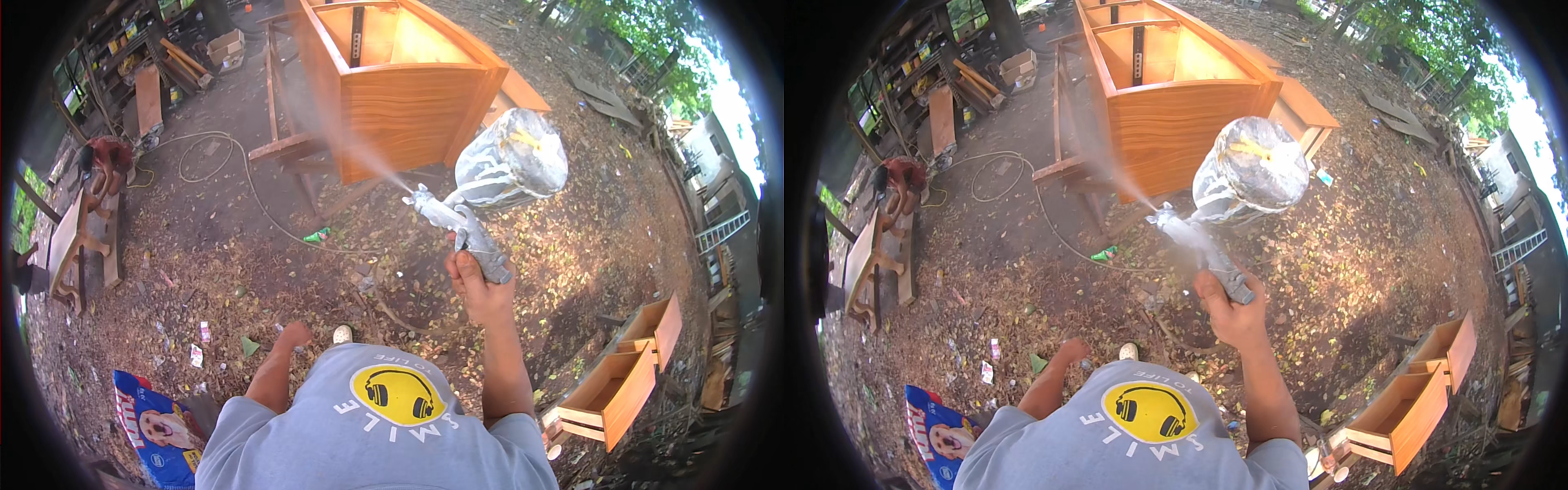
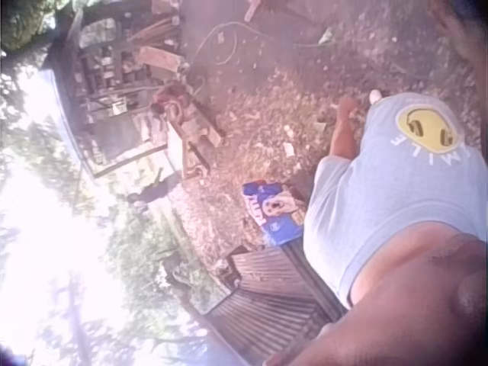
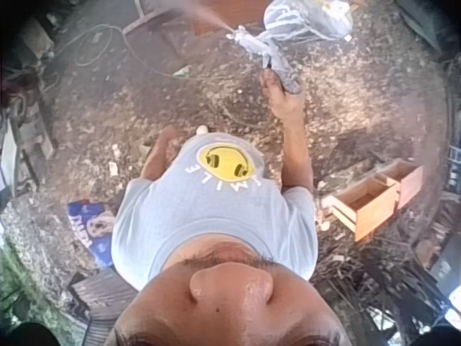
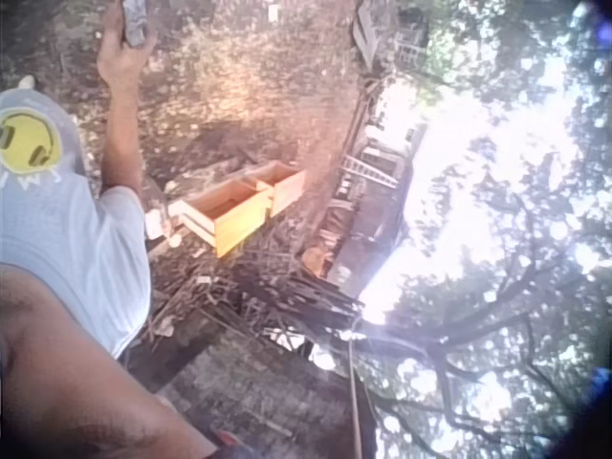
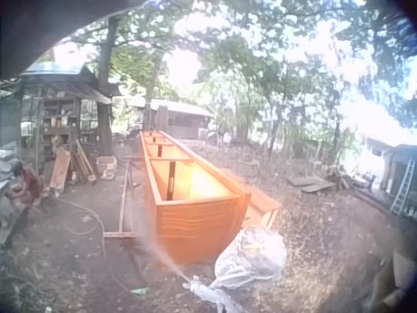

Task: The person pours reddish-brown finish from a can into a spray gun cup, then uses the spray gun to apply finish to a large wooden boat hull and smaller wooden furniture pieces. The person refills the spray gun mid-task and continues spraying different surfaces.

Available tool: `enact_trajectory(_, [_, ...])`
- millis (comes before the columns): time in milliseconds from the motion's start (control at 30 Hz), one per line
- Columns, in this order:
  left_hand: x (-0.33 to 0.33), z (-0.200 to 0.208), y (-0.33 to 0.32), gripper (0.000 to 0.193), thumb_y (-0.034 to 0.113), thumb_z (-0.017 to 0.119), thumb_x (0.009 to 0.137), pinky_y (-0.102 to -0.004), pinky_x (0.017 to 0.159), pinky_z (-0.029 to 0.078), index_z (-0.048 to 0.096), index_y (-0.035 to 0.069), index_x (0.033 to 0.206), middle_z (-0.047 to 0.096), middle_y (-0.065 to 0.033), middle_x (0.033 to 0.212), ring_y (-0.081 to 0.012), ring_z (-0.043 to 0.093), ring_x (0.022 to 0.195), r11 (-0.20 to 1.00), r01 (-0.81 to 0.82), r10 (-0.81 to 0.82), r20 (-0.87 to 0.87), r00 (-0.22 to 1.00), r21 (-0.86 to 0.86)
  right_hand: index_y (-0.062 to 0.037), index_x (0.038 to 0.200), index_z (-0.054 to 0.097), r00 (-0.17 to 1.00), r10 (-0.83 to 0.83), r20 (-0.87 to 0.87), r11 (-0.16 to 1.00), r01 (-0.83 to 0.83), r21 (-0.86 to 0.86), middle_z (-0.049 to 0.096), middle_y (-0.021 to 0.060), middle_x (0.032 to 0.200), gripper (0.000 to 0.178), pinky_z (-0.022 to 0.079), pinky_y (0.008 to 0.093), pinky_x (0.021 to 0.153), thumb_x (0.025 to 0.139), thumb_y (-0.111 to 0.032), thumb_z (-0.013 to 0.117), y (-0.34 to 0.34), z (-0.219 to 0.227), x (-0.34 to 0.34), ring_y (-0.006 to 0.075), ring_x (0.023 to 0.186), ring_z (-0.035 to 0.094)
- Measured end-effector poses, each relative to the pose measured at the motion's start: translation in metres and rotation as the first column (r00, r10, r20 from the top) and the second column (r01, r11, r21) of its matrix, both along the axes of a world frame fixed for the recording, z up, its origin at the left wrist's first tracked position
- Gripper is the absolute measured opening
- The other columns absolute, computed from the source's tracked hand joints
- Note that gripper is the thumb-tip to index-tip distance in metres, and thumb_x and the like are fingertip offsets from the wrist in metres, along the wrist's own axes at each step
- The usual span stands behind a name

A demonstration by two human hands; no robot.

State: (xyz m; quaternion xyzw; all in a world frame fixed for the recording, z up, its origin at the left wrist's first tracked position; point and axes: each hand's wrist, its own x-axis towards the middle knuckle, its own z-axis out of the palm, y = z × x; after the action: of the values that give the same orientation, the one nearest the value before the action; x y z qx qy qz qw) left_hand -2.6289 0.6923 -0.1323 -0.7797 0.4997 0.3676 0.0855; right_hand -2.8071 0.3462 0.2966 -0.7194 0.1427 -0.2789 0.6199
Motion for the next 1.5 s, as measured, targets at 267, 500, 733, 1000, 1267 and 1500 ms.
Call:
enact_trajectory(267, [0.001,-0.076,0.031,0.043,0.038,0.054,0.087,-0.0466,0.094,0.050,0.073,0.001,0.098,0.068,-0.0238,0.109,-0.0385,0.063,0.106,0.943,-0.329,0.326,-0.063,0.943,-0.046,-0.0027,0.113,0.062,0.938,-0.345,-0.035,0.938,0.344,-0.036,0.049,-0.0016,0.063,0.030,0.030,0.0217,0.039,0.100,-0.029,0.059,-0.034,0.062,0.030,0.0046,0.046,0.040])
enact_trajectory(500, [-0.006,-0.100,0.067,0.041,0.037,0.058,0.084,-0.0480,0.087,0.053,0.073,0.001,0.094,0.069,-0.0227,0.102,-0.0399,0.067,0.097,0.917,-0.390,0.387,-0.050,0.921,-0.080,-0.0043,0.121,0.057,0.757,-0.633,0.161,0.771,0.635,0.043,0.049,0.0016,0.069,0.036,0.029,0.0234,0.038,0.100,-0.034,0.055,-0.092,0.069,0.016,0.0071,0.043,0.036])
enact_trajectory(733, [-0.003,-0.081,0.095,0.039,0.040,0.061,0.085,-0.0503,0.081,0.052,0.074,0.004,0.089,0.069,-0.0229,0.092,-0.0405,0.066,0.091,0.703,-0.711,0.707,-0.082,0.702,-0.028,-0.0105,0.113,0.056,0.799,-0.525,0.292,0.836,0.420,0.353,0.045,-0.0015,0.063,0.028,0.029,0.0212,0.034,0.106,-0.034,0.043,-0.138,0.041,-0.021,0.0046,0.041,0.033])
enact_trajectory(1000, [-0.027,-0.039,0.107,0.042,0.041,0.061,0.085,-0.0480,0.084,0.053,0.075,0.002,0.089,0.071,-0.0234,0.095,-0.0383,0.068,0.092,0.520,-0.853,0.852,-0.096,0.515,0.036,-0.0130,0.106,0.054,0.785,-0.525,-0.328,0.616,0.617,0.490,0.046,0.0007,0.061,0.023,0.029,0.0258,0.036,0.105,-0.032,0.042,-0.131,-0.115,-0.051,0.0092,0.042,0.037])
enact_trajectory(1267, [-0.045,0.058,0.040,0.042,0.043,0.060,0.085,-0.0480,0.084,0.053,0.074,0.004,0.092,0.071,-0.0208,0.097,-0.0383,0.068,0.096,0.629,-0.770,0.767,-0.079,0.637,-0.110,-0.0078,0.125,0.044,0.712,-0.579,-0.397,0.626,0.700,0.343,0.065,0.0129,0.087,0.028,0.037,0.0293,0.035,0.103,-0.025,0.049,-0.081,-0.138,-0.023,0.0127,0.041,0.042])
enact_trajectory(1500, [-0.023,0.178,-0.133,0.070,0.035,0.079,0.072,-0.0460,0.102,0.043,0.056,0.013,0.134,0.057,-0.0140,0.136,-0.0351,0.055,0.122,0.555,-0.090,-0.066,-0.152,0.986,-0.827,-0.0058,0.123,0.047,0.913,-0.394,0.105,0.809,0.290,0.511,0.066,0.0161,0.095,0.033,0.035,0.0263,0.036,0.102,-0.031,0.052,-0.006,0.070,0.050,0.0098,0.042,0.042])
